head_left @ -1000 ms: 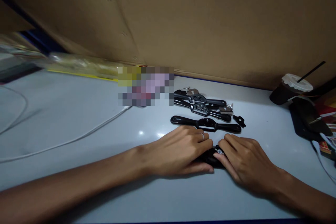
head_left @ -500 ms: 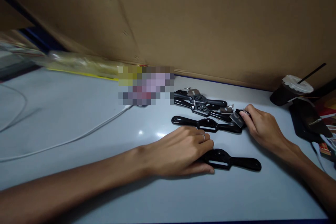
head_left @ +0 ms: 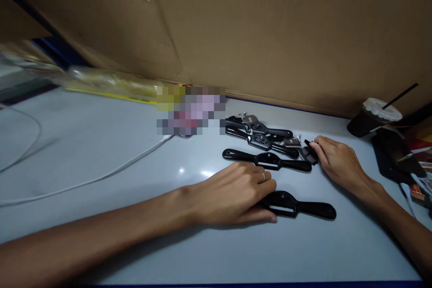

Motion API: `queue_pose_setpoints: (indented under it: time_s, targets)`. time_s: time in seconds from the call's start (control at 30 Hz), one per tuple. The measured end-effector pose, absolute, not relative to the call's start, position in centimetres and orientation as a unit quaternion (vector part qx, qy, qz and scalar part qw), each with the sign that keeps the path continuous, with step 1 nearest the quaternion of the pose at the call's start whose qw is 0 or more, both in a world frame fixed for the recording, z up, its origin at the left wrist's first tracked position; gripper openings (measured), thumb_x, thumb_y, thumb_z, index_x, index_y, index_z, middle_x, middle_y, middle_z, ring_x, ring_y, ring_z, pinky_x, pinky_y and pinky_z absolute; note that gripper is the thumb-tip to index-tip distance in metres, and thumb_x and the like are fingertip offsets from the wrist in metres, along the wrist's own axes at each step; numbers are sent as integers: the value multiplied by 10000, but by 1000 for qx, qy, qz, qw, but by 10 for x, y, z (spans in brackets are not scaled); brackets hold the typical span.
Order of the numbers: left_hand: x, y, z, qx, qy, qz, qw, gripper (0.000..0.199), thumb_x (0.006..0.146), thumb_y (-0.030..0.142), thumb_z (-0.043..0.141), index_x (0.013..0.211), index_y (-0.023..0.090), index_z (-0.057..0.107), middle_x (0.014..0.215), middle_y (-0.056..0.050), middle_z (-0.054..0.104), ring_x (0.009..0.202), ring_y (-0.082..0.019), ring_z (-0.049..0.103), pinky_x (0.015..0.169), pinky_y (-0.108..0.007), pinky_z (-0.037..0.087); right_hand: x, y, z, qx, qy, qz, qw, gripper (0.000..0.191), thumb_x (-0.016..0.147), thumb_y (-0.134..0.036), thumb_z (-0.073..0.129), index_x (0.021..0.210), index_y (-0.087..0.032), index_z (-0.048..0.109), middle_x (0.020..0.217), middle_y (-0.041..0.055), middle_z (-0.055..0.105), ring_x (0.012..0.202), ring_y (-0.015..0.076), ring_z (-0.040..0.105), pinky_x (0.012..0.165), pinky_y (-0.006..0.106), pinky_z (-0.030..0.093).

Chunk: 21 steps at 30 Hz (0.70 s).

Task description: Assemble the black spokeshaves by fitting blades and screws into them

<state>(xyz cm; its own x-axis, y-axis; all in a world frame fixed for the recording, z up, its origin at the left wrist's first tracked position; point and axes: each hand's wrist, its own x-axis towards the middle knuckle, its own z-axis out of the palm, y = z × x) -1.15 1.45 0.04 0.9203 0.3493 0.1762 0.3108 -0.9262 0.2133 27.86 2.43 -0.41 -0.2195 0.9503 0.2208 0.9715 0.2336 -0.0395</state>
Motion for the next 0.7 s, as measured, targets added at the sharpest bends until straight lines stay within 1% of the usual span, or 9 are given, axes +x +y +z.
queue_pose_setpoints:
  time_s: [0.13,0.27,0.37,0.57,0.7]
  targets:
    - [-11,14,2,976,169,104,93,351,966,504,631,829,187,566,766,-13,628,665,-171,554,584,-323,363,281,26,-1,-629,-769,-65,89,427,1081,-447,296,836,-211,553,782,47,660,603,171,531,563,304,224]
    - [-11,14,2,976,169,103,90,352,960,505,639,831,185,569,766,-13,627,665,-172,559,582,-326,361,282,27,4,-646,-757,-70,69,455,1068,-431,294,780,-213,570,763,62,667,616,186,552,564,316,228]
    - [-11,14,2,976,169,109,88,348,981,506,603,845,187,579,762,-14,623,669,-171,562,581,-327,363,282,28,4,-653,-752,-74,58,463,1057,-421,298,761,-211,585,739,67,666,603,190,554,563,326,219]
    - [-12,15,1,976,169,105,92,348,975,505,611,838,188,576,764,-17,624,665,-171,556,580,-325,357,283,29,4,-664,-744,-75,26,389,1036,-396,348,797,-208,590,766,71,690,607,194,557,560,326,194]
    - [-11,15,1,976,170,102,87,347,962,506,633,843,185,575,767,-17,629,670,-173,560,579,-319,353,284,29,5,-668,-739,-76,37,325,1021,-357,394,842,-213,624,791,70,709,630,204,566,564,322,206]
